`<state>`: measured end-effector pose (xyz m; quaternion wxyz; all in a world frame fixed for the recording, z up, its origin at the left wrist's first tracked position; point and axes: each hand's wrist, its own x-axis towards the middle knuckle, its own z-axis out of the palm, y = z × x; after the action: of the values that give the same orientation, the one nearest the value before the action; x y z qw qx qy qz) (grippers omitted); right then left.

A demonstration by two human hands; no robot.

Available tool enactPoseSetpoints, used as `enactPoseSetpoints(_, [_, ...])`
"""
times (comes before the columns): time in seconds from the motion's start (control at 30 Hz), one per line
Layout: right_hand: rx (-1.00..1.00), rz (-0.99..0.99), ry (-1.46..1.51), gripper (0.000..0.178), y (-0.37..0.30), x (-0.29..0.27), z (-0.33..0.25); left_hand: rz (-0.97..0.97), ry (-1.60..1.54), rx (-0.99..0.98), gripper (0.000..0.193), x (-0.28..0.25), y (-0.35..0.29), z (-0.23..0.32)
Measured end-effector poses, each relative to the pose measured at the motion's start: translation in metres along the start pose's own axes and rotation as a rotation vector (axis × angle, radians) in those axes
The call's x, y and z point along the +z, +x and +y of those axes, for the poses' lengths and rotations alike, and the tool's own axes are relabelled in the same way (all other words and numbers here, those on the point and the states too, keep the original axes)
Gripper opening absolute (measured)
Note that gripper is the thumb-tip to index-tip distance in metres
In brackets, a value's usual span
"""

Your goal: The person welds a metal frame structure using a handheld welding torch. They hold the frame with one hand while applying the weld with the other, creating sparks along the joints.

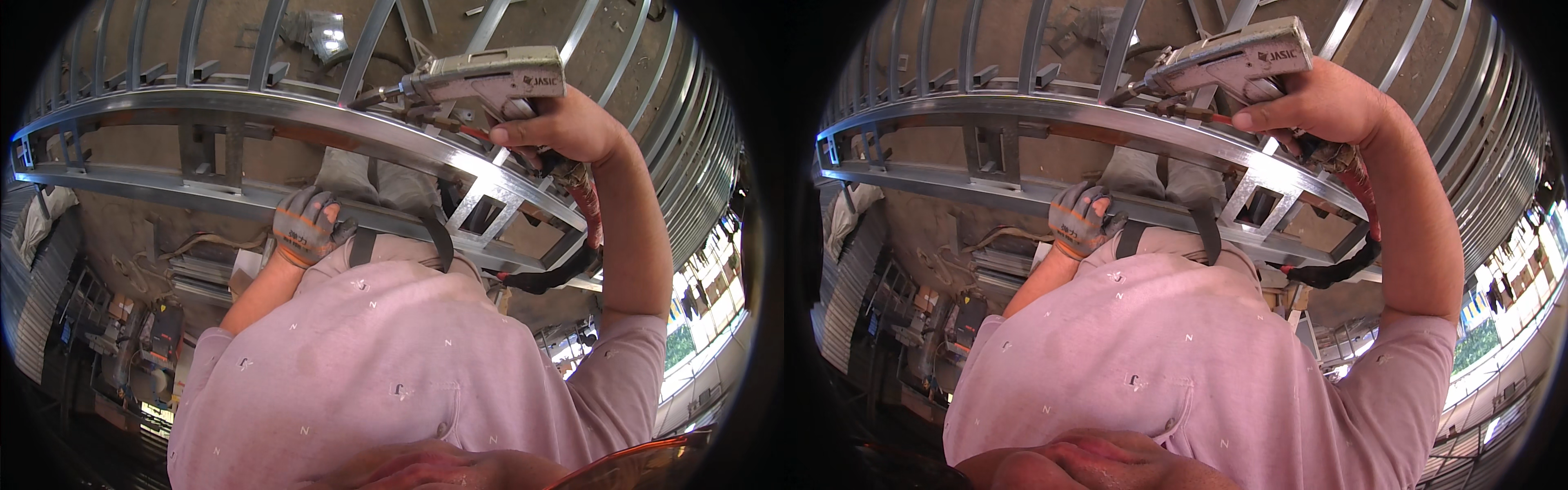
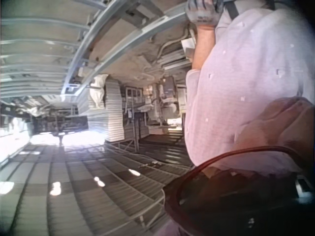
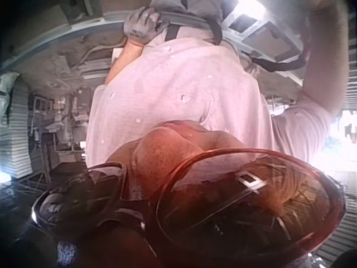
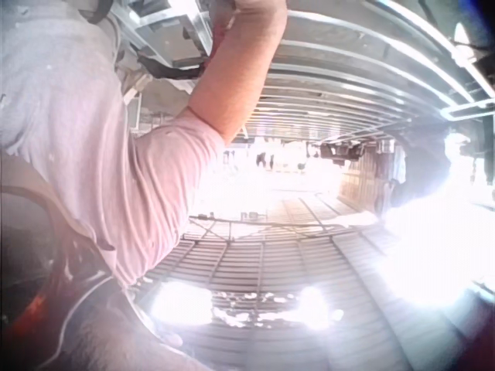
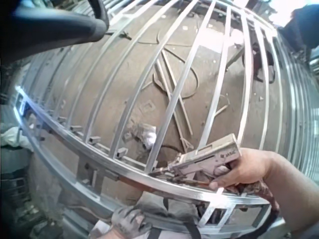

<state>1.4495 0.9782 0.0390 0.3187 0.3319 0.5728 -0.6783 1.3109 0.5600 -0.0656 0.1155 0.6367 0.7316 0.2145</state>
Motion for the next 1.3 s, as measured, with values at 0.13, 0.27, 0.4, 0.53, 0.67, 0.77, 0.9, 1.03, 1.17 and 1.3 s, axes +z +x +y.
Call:
enactPoseSetpoints(0.13, [-0.005, -0.005, -0.014, 0.037, 0.0024, 0.0009, -0.0029, -0.006, 0.007, 0.009, 0.035, -0.0005, -0.0015, 0.0001])
enactPoseSetpoints(0.27, [-0.021, -0.016, -0.046, 0.037, 0.0058, -0.0011, -0.0030, -0.010, 0.000, 0.005, 0.035, 0.0002, -0.0013, -0.0008])
enactPoseSetpoints(0.4, [-0.022, -0.013, -0.076, 0.037, 0.0057, -0.0012, -0.0035, -0.010, -0.016, 0.005, 0.036, 0.0004, 0.0009, 0.0002])
enactPoseSetpoints(0.53, [-0.015, -0.036, -0.054, 0.037, 0.0069, -0.0025, -0.0042, -0.001, -0.020, 0.013, 0.035, -0.0016, 0.0033, 0.0007])
enactPoseSetpoints(0.67, [-0.051, -0.006, -0.059, 0.038, 0.0058, -0.0009, -0.0023, -0.028, -0.006, 0.001, 0.035, -0.0016, 0.0003, 0.0005])
enactPoseSetpoints(0.77, [-0.047, -0.025, -0.046, 0.039, 0.0065, -0.0018, -0.0017, -0.034, 0.001, -0.010, 0.035, -0.0020, 0.0006, 0.0018])
enactPoseSetpoints(0.9, [-0.038, -0.028, -0.055, 0.041, 0.0066, -0.0023, -0.0009, -0.045, 0.007, -0.009, 0.035, -0.0002, -0.0027, 0.0010])
enactPoseSetpoints(1.03, [-0.013, -0.028, -0.072, 0.042, 0.0067, -0.0023, -0.0025, -0.049, 0.004, -0.013, 0.035, -0.0021, -0.0010, 0.0022])
enactPoseSetpoints(1.17, [-0.029, 0.003, -0.118, 0.044, 0.0052, -0.0009, -0.0030, -0.063, 0.000, -0.019, 0.034, -0.0030, -0.0005, 0.0026])
enactPoseSetpoints(1.3, [-0.027, -0.001, -0.131, 0.045, 0.0050, -0.0015, -0.0039, -0.059, 0.012, -0.013, 0.034, -0.0032, 0.0010, 0.0020])
